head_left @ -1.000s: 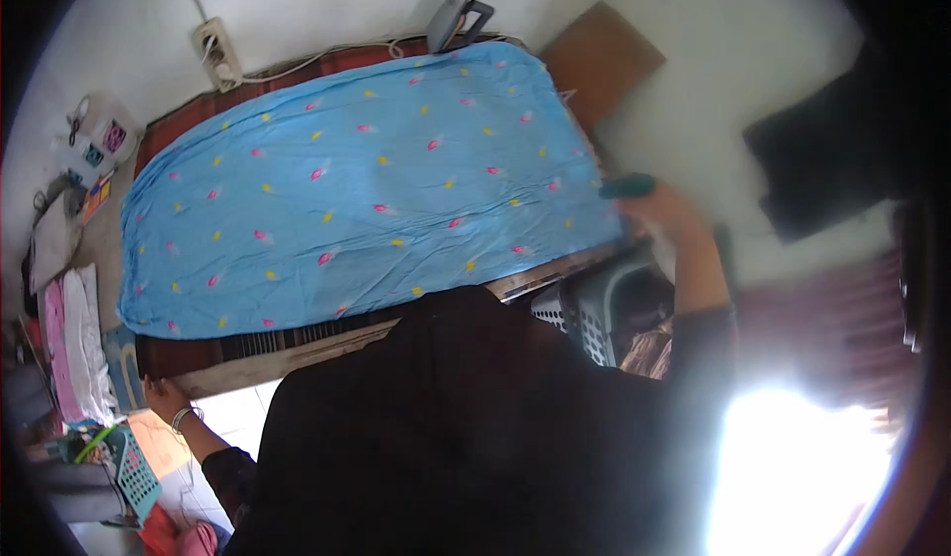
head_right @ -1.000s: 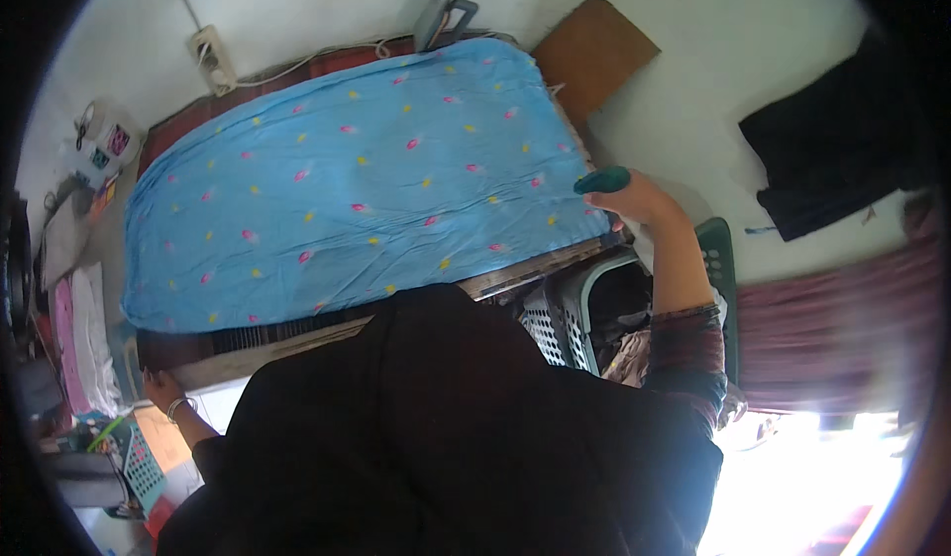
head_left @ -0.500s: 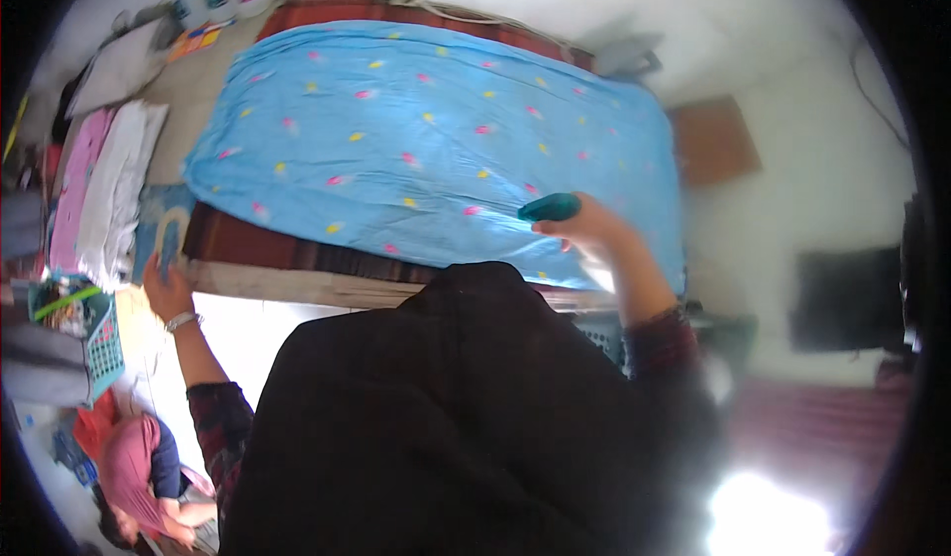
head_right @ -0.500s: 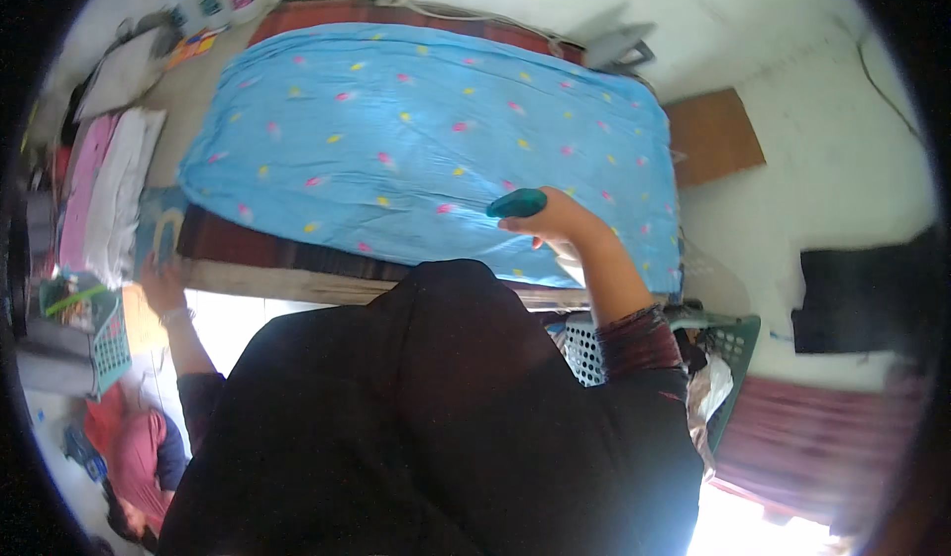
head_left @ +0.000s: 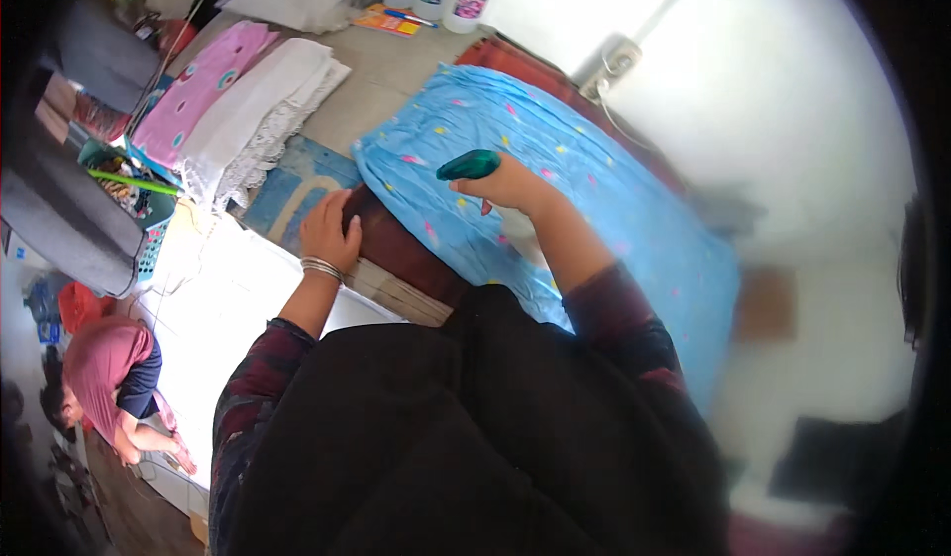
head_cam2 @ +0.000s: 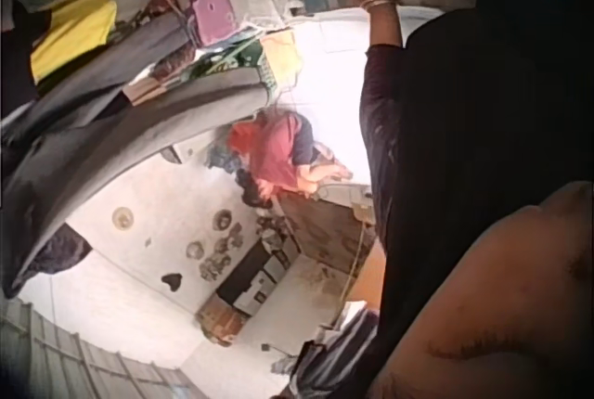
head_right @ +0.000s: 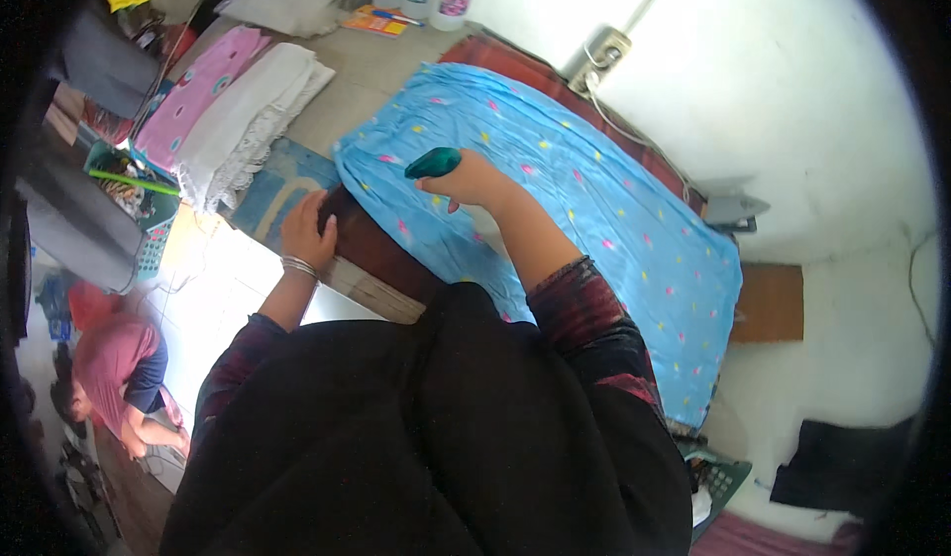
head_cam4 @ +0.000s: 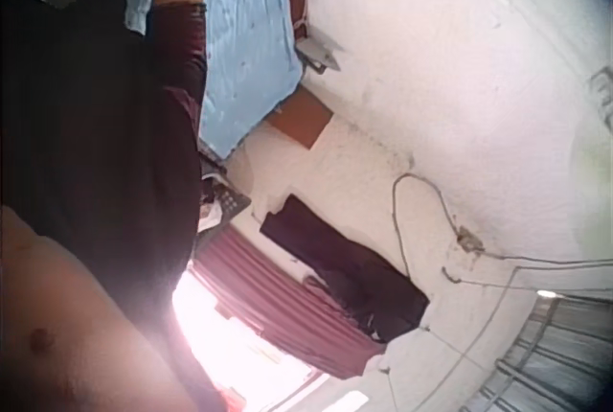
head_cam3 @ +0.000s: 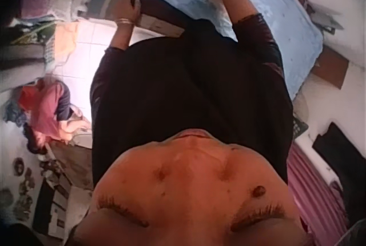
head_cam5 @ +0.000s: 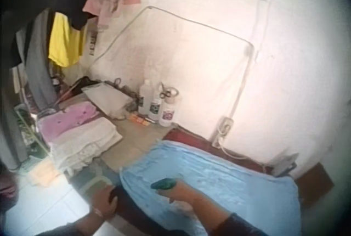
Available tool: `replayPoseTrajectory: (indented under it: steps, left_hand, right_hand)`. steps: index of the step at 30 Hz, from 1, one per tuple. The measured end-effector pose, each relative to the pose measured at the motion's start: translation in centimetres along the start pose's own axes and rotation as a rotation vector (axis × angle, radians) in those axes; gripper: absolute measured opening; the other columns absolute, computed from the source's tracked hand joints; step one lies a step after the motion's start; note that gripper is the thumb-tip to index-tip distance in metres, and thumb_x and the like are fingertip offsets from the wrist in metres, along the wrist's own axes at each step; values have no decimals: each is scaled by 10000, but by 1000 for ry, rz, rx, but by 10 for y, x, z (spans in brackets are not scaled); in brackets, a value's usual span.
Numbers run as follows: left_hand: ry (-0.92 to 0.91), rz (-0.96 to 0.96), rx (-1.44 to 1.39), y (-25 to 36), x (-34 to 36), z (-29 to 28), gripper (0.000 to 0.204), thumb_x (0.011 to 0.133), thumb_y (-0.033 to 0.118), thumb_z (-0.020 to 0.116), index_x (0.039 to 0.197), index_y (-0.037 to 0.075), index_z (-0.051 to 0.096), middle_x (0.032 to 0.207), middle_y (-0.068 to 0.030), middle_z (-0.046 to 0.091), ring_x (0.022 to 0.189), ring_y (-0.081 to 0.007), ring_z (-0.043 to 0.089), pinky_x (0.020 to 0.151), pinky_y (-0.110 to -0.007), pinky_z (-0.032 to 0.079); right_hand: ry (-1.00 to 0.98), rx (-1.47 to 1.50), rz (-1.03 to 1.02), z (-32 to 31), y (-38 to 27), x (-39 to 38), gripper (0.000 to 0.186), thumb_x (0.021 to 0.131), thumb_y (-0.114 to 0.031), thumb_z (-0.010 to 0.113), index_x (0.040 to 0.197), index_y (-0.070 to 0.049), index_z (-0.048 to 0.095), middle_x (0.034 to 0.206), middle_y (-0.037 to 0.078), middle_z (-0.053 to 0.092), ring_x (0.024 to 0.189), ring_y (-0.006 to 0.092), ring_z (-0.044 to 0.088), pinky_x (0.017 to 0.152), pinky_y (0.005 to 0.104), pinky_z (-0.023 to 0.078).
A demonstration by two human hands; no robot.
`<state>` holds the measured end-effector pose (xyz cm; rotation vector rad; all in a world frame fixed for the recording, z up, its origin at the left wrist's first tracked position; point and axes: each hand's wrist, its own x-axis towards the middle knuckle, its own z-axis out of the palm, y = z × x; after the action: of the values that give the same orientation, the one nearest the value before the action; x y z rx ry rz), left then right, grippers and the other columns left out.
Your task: The person irons a pink garment, places it on a stack, then picks up a blue fabric, spreads it out on the board, sprays it with water, and irons it.
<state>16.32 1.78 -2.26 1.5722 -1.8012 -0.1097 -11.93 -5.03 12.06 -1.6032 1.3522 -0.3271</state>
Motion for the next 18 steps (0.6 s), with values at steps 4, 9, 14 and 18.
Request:
replayPoseTrajectory:
  steps: [4,9,14,18]
  left_hand:
    - [40,3,-57,1,-3,-2,426,788,228,611,1198,123,565,1224,-68,565,1131,-278,519,951,-441,367]
    - [-6,-15,-73,5,-2,-10,416,779,209,614,1181,112,574,1218,-54,566,1116,-266,524,950,-432,357]
    - [-24,10,-94,7,3,-10,413,766,188,624,1168,102,580,1212,-50,568,1110,-258,526,948,-421,357]
    - [-24,21,-66,8,3,-12,404,767,182,626,1158,89,585,1210,-57,570,1111,-264,524,945,-417,362]
  right_hand:
    - [73,-27,27,-17,-9,58,350,772,-292,752,996,-33,682,829,57,659,518,171,609,520,301,524]
    - [224,31,-36,-71,2,104,337,770,-263,754,1015,-44,679,857,55,646,660,169,625,484,341,525]
    - [439,60,106,-147,54,100,357,763,-260,749,1077,-114,664,934,20,637,850,163,597,577,370,513]
    - [481,127,139,-165,68,31,353,767,-249,739,1086,-122,659,951,1,637,885,142,576,597,377,493]
